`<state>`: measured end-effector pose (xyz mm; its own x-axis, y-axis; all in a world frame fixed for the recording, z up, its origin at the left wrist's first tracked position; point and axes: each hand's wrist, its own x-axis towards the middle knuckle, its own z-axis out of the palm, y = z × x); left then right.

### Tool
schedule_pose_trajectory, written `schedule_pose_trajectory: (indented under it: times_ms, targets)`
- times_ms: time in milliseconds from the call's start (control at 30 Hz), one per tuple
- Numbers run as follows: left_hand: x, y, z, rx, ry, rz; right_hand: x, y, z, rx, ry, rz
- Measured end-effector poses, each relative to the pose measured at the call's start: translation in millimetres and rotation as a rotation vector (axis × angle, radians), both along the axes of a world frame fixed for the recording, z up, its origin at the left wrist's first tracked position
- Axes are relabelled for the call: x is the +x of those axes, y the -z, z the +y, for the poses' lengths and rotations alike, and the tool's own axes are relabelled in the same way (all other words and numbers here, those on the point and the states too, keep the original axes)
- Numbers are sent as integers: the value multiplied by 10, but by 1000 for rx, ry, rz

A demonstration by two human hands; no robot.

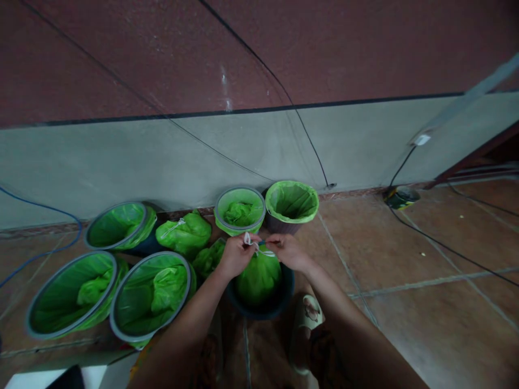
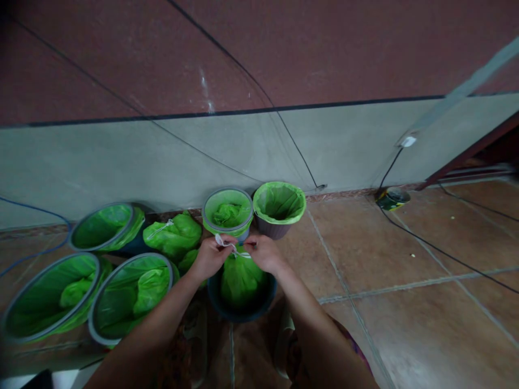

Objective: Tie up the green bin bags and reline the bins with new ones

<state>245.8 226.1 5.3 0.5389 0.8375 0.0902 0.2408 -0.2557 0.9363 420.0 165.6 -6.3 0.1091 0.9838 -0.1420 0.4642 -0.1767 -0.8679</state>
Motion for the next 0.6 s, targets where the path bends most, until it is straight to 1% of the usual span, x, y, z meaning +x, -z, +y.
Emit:
schedule_pose_trajectory:
  times_ms: [67, 133, 267, 400, 500, 600]
  targets:
    - [23, 6, -32, -28, -16, -37, -16, -34, 13, 36, 8, 58]
    - [47, 12, -63, -67, -42, -74, -43, -77, 17, 51, -32, 138]
    - [95, 21, -104, -202, -69, -179, -101, -166, -7, 21, -116, 271]
    - [122, 8, -102, -285, -94, -250, -104, -221, -32, -27, -85, 426]
    - [109, -24, -80, -352, -100, -238, -86, -224, -31, -9, -61, 446]
    - [72, -55, -45, -455, -47, -241, -76, -212, -16, 24, -66, 425]
